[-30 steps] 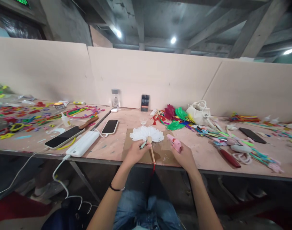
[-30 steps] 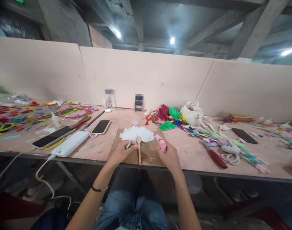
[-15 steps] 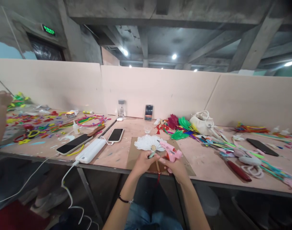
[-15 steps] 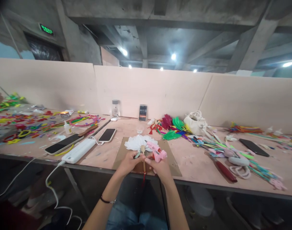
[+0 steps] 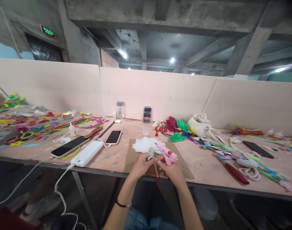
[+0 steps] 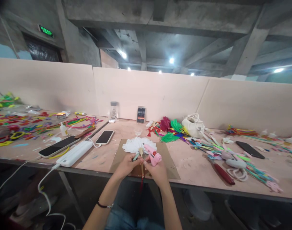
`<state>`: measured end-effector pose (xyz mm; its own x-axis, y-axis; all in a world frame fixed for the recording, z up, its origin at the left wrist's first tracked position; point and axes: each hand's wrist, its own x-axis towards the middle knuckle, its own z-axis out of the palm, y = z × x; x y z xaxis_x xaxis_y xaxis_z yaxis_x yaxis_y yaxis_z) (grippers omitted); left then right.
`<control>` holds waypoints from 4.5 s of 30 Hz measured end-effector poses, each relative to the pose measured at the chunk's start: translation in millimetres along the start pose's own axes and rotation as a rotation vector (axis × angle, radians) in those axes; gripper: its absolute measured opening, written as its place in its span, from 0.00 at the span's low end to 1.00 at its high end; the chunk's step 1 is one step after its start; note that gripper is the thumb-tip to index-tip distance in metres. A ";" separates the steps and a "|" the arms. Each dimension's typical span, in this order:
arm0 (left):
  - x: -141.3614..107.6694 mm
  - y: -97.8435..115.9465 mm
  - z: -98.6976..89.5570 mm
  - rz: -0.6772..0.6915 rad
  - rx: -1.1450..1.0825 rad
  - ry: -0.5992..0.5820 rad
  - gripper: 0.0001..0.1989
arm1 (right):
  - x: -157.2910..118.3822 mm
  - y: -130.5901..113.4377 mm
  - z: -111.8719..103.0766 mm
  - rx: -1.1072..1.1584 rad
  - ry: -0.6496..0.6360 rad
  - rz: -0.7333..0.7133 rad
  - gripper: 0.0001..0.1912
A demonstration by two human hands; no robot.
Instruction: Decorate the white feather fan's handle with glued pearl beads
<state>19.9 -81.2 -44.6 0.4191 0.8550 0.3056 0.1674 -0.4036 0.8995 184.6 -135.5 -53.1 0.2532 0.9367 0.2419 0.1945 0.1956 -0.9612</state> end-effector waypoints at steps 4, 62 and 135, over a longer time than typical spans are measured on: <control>-2.1 -5.4 0.4 0.034 0.085 0.071 0.20 | 6.1 8.7 0.8 0.016 0.047 0.003 0.18; -17.5 -2.7 15.1 0.450 0.394 0.112 0.09 | -0.4 6.7 -8.7 0.104 0.020 0.052 0.18; -20.3 9.5 5.2 0.468 0.357 0.016 0.13 | -12.8 -2.1 -16.0 0.431 0.014 0.046 0.29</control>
<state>17.7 -104.1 -43.9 0.5078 0.5628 0.6522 0.2591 -0.8218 0.5074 196.1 -152.6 -52.0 0.2656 0.9438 0.1968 -0.2296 0.2601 -0.9379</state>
